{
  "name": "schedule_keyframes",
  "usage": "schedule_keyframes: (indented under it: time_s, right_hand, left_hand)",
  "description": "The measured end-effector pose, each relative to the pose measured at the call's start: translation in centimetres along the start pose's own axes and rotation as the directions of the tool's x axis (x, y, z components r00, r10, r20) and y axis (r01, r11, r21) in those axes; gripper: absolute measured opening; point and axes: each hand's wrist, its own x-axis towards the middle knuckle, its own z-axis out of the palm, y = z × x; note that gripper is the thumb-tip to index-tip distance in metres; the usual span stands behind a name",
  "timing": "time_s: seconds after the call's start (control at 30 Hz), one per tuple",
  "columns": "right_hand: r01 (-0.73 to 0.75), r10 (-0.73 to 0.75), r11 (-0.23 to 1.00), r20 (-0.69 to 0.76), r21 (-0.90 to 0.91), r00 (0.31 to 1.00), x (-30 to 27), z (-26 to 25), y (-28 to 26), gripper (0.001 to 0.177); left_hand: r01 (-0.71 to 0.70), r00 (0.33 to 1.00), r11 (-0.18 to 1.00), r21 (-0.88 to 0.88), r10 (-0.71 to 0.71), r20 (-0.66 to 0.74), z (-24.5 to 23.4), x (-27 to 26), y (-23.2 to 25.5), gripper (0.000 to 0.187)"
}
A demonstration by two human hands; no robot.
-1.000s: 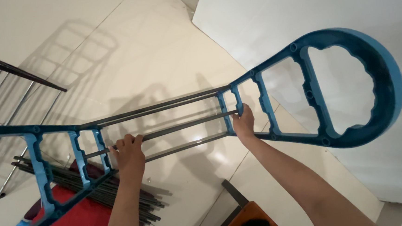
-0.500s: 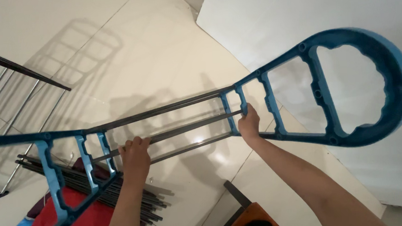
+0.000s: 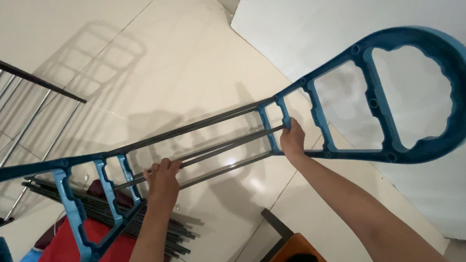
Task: The person assembles a blue plastic drying rack by inserting multiple metal rods into the side frames. They pick up rods from a pile on the floor and slide them into the designated slots, repeating this process for several rods.
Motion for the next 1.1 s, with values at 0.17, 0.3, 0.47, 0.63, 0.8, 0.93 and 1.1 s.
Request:
schedule_keyframes:
  time_s: [0.17, 0.3, 0.47, 0.63, 0.8, 0.93, 1.1]
  right_hand:
    - [0.048, -0.049, 0.997, -0.016, -0.066, 0.999, -0.1, 0.2, -0.7, 0.05]
    - [-0.087, 0.094, 0.995, 0.143, -0.053, 0.985, -0.9, -1.0, -2.8, 0.065]
    - [0.141, -0.131, 0.978, 0.075, -0.153, 0.989, -2.7, -2.1, -5.3, 0.081]
    - [0.576, -0.493, 0.667, 0.301, -0.473, 0.817, -7.0, -0.3, -8.8, 0.053]
    - [0.396, -0.181, 0.791, 0.44, -0.466, 0.879, -6.8, -1.1, -11.5, 0.039]
    - [0.252, -0.202, 0.885, 0.166, -0.392, 0.965, -4.8, -2.7, -10.2, 0.057]
    - [0.147, -0.159, 0.984, -0.129, -0.101, 0.979, -4.1, -1.5, -6.9, 0.065]
  left_hand:
    - [0.001, 1.0, 1.0, -0.005, -0.001, -0.02, 0.0, -0.4, 0.1, 0.04]
    - [0.002, 1.0, 1.0, -0.031, -0.003, -0.021, 0.0, -0.4, 0.1, 0.041]
    - [0.039, 0.999, 0.999, 0.024, -0.038, -0.023, 0.3, 0.0, 0.4, 0.036]
    - [0.014, 0.981, 0.994, 0.109, 0.007, -0.192, 1.2, 0.3, 2.0, 0.019]
    - [0.039, 0.982, 0.999, -0.005, -0.04, -0.184, 0.8, 0.3, 2.1, 0.017]
    - [0.067, 0.98, 0.996, -0.056, -0.077, -0.182, 0.2, 0.3, 2.3, 0.019]
    - [0.073, 0.984, 0.996, -0.056, -0.081, -0.157, 0.0, 0.6, 2.7, 0.021]
